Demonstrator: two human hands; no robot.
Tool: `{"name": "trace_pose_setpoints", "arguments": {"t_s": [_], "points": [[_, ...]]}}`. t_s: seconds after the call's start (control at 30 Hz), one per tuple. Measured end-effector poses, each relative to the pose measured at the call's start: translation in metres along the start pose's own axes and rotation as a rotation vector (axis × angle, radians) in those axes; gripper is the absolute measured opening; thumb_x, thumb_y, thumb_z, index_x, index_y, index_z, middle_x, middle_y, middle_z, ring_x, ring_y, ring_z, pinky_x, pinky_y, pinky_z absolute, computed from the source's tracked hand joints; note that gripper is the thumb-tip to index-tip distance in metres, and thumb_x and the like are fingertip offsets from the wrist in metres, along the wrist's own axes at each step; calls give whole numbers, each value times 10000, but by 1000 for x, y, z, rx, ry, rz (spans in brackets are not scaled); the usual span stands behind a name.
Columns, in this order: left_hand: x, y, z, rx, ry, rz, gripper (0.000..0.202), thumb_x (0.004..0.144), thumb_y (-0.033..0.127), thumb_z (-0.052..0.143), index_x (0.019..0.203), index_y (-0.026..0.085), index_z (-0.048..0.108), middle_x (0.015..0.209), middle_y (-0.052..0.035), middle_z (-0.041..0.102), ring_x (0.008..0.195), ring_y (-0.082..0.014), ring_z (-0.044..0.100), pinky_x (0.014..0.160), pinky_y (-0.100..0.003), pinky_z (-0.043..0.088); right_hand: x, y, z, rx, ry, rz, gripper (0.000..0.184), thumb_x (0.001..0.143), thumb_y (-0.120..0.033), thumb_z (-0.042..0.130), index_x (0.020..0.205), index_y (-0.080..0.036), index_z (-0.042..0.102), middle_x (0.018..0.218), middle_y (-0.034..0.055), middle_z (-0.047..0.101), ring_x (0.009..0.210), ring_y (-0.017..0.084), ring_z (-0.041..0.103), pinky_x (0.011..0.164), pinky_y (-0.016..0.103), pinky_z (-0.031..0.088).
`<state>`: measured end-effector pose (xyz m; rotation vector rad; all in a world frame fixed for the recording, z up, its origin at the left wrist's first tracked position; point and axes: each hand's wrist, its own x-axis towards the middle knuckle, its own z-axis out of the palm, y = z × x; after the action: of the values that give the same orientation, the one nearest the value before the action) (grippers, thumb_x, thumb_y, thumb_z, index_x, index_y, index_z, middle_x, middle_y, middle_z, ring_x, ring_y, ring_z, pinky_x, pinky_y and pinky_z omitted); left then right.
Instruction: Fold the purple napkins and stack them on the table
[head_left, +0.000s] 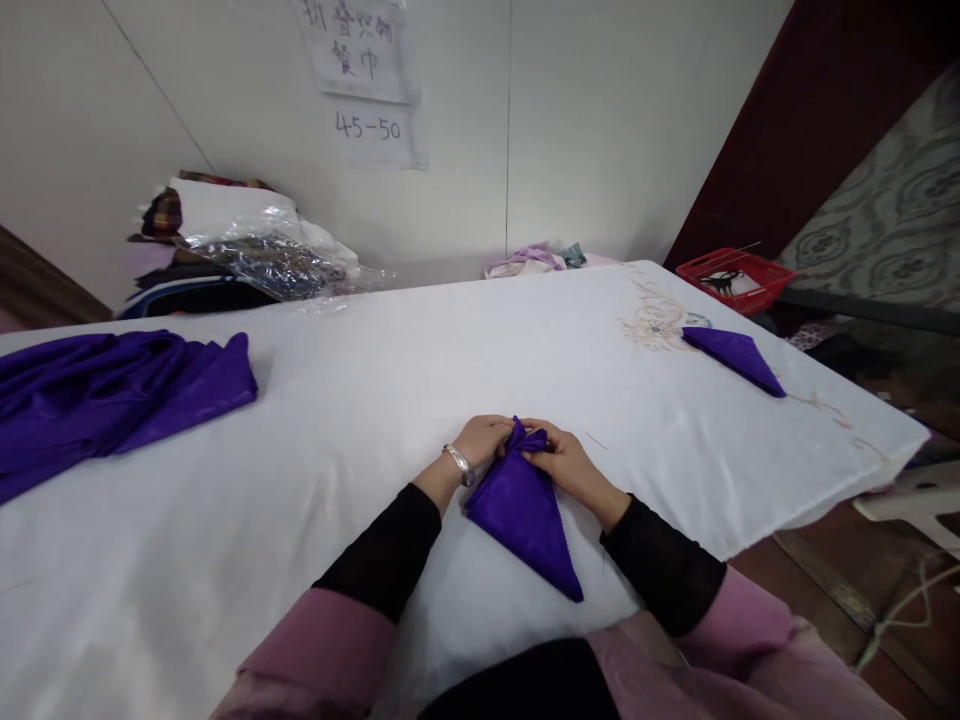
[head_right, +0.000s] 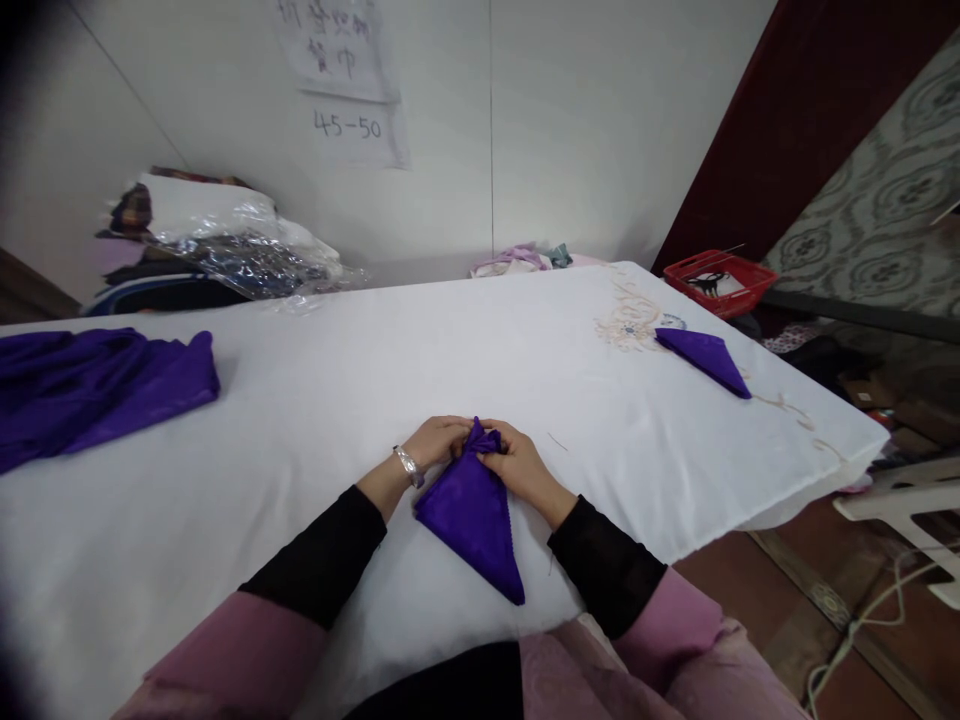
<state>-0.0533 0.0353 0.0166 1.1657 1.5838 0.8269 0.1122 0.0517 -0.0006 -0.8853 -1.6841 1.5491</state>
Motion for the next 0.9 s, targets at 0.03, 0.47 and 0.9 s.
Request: {"name": "trace_pose_setpoints", "arguments": {"t_s": [0.03, 0.47, 0.9], "points": [[2, -1, -1, -36, -7, -18, 190, 725, 149, 479, 752, 162, 667, 403, 50, 481, 399, -100, 430, 430, -222, 316, 0, 0, 0, -3, 5, -5, 430, 671, -171, 618, 1099, -209, 618, 1070, 33, 655, 949, 189, 594, 889, 354, 435], [20, -4, -2, -310, 23, -24, 328, 584, 60, 616, 900, 146, 607, 599, 47, 608, 367, -50, 429, 389, -193, 300, -2, -6, 3, 63, -47, 17, 411, 707, -216, 627, 1117, -213, 601, 1016, 33, 653, 885, 185, 595, 803, 330, 456], [18, -3, -6, -332, -49, -3, 87, 626, 191, 655, 620, 172, 570, 405, 67, 495, 372, -68, 427, 377, -181, 266, 3, -15, -3, -226, -18, -77, 485, 795, -215, 541, 1278, -235, 499, 1287, 47, 533, 1173, 213, 482, 1038, 404, 319]]}}
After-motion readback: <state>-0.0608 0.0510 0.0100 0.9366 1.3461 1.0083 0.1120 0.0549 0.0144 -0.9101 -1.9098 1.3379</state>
